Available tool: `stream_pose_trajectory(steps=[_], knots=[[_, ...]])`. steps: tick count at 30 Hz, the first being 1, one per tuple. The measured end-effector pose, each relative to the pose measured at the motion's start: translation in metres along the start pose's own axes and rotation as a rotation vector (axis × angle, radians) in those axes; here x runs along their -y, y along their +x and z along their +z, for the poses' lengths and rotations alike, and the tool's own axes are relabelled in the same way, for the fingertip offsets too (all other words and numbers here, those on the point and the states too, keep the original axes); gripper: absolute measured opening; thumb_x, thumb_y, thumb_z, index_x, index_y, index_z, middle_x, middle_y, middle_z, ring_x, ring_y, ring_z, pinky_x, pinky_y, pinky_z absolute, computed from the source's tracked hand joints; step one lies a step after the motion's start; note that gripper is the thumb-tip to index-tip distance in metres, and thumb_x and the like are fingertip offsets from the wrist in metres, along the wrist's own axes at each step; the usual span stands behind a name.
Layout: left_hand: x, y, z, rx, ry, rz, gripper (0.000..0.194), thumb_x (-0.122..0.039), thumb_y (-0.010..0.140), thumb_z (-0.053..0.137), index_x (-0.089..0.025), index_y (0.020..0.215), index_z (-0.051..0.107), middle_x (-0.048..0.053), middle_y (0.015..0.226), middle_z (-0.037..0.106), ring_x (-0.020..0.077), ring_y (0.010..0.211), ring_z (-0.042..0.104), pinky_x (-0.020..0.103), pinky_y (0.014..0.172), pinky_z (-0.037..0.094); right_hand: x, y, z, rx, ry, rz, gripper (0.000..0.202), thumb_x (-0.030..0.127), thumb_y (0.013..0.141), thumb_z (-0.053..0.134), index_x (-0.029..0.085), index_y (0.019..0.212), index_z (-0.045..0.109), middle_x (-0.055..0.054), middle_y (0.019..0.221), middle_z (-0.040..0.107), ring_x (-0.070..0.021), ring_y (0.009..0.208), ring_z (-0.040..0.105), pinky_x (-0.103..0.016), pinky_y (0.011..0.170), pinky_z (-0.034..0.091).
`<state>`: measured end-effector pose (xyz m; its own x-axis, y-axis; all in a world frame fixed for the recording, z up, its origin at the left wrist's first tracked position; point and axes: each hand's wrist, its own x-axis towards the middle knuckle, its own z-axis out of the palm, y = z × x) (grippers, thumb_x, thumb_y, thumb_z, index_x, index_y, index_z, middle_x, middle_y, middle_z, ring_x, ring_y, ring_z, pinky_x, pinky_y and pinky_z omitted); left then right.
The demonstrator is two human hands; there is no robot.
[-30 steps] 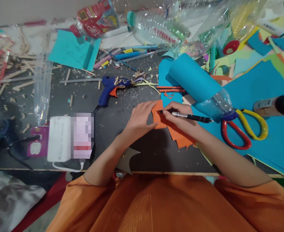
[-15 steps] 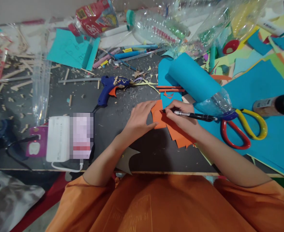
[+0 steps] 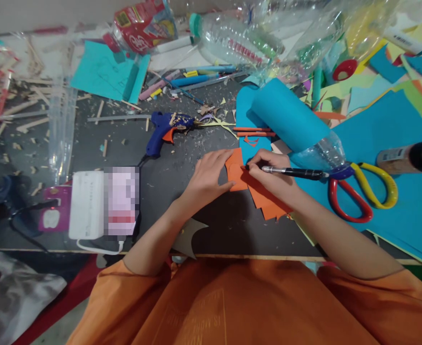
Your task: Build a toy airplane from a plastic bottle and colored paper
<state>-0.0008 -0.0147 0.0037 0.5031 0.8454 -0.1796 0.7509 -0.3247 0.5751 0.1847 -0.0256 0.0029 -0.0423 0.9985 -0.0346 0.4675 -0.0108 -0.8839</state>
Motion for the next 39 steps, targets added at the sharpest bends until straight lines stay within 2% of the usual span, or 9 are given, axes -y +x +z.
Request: stream_pose_trajectory(steps=[11, 18, 23, 39], knots=[[0.0009, -0.0007, 0.0005, -0.004, -0.011, 0.005, 0.062, -0.034, 0.082, 0.061, -0.024, 0.140, 0.039, 0.011, 0.144, 0.046, 0.0317, 0.134, 0.038, 0.047, 0.108, 0.033, -0.0009, 0.0007, -0.0023, 0.057, 0.023, 0.002, 0.015, 0.022, 0.067, 0.051, 0.022, 0.053, 0.046, 0.001, 0.053, 0.053, -0.0140, 0.054, 0.049, -0.029, 0.056, 0.037], [-0.0005, -0.0008, 0.0004, 0.000, 0.003, 0.001, 0.060, -0.032, 0.083, 0.058, -0.020, 0.139, 0.040, 0.012, 0.144, 0.046, 0.0302, 0.133, 0.039, 0.046, 0.108, 0.033, 0.0013, -0.0024, -0.0024, 0.276, 0.030, -0.072, 0.014, 0.020, 0.076, 0.054, 0.020, 0.062, 0.057, 0.001, 0.064, 0.063, -0.0131, 0.062, 0.056, -0.026, 0.059, 0.039], [0.0012, -0.0008, 0.0017, -0.004, 0.009, 0.018, 0.061, -0.034, 0.084, 0.058, -0.018, 0.140, 0.039, 0.012, 0.144, 0.046, 0.0299, 0.133, 0.039, 0.044, 0.108, 0.033, 0.0008, -0.0030, -0.0017, 0.276, 0.027, -0.041, 0.014, 0.019, 0.076, 0.055, 0.019, 0.062, 0.057, 0.000, 0.064, 0.063, -0.0130, 0.062, 0.056, -0.026, 0.058, 0.038], [-0.0008, 0.0011, -0.0006, 0.017, 0.016, -0.007, 0.062, -0.032, 0.083, 0.058, -0.020, 0.141, 0.038, 0.012, 0.145, 0.045, 0.0310, 0.134, 0.038, 0.047, 0.109, 0.032, -0.0023, -0.0038, -0.0024, 0.235, 0.010, -0.087, 0.015, 0.017, 0.070, 0.051, 0.019, 0.055, 0.049, 0.001, 0.058, 0.056, -0.0118, 0.056, 0.051, -0.026, 0.055, 0.035]])
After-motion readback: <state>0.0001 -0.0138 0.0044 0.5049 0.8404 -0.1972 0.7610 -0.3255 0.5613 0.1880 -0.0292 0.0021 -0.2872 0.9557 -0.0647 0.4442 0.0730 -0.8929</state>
